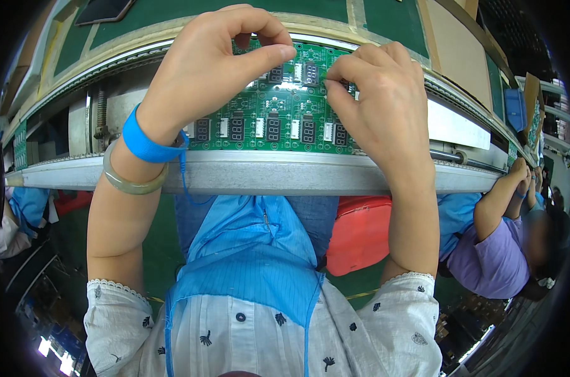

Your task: The person places small green electronic components onto a green circuit board by hand. They pick components from a blue tray and insert them into designated slots on the board, repeating this process for multiple units.

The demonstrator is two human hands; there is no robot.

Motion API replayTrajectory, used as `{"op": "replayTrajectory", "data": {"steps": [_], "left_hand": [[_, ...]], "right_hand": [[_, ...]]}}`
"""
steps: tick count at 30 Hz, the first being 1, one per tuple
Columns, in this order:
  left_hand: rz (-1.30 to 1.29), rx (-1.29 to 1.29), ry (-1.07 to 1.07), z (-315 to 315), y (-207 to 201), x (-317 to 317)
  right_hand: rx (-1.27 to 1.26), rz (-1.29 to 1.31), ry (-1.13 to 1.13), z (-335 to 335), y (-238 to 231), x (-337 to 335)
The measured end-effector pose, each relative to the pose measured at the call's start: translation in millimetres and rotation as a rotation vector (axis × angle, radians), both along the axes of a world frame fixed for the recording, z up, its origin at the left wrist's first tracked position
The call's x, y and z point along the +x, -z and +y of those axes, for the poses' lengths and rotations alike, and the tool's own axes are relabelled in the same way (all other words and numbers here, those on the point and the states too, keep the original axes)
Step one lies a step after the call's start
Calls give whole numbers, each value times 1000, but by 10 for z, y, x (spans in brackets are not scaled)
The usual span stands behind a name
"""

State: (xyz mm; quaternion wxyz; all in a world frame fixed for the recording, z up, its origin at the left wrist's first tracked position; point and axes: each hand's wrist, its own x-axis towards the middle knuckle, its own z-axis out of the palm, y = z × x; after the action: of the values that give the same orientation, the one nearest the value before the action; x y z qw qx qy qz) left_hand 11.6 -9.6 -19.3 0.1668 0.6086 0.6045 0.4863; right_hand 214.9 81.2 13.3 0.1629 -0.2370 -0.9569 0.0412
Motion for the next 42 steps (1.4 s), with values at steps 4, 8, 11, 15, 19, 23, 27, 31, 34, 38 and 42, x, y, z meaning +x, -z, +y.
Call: {"op": "replayTrajectory", "data": {"steps": [4,8,11,15,19,23,27,31,34,38,42], "left_hand": [[-7,12,12,3,7,-7],[-17,-2,4,4,-8,3],[-26,-18,6,10,-2,7],[-31,-22,8,12,5,6],[-42,-25,15,10,3,2],[-27,-130,26,-30,-114,-2],[10,-114,16,-19,-41,-6],[6,-159,20,-34,-82,13],[105,-115,10,-23,-72,10],[187,-84,28,-13,-84,22],[264,-100,29,-10,-131,73]], "right_hand": [[60,-2,-18,-7,8,22],[98,-3,-20,-19,29,17],[74,-13,8,-36,31,1],[51,-23,46,-52,46,-34],[-34,-36,59,-28,4,-43],[-308,102,123,107,-17,37],[-536,263,233,340,84,118],[-622,345,290,450,207,180],[-631,388,263,477,259,216],[-629,382,253,494,273,260],[-648,358,284,534,294,306]]}}
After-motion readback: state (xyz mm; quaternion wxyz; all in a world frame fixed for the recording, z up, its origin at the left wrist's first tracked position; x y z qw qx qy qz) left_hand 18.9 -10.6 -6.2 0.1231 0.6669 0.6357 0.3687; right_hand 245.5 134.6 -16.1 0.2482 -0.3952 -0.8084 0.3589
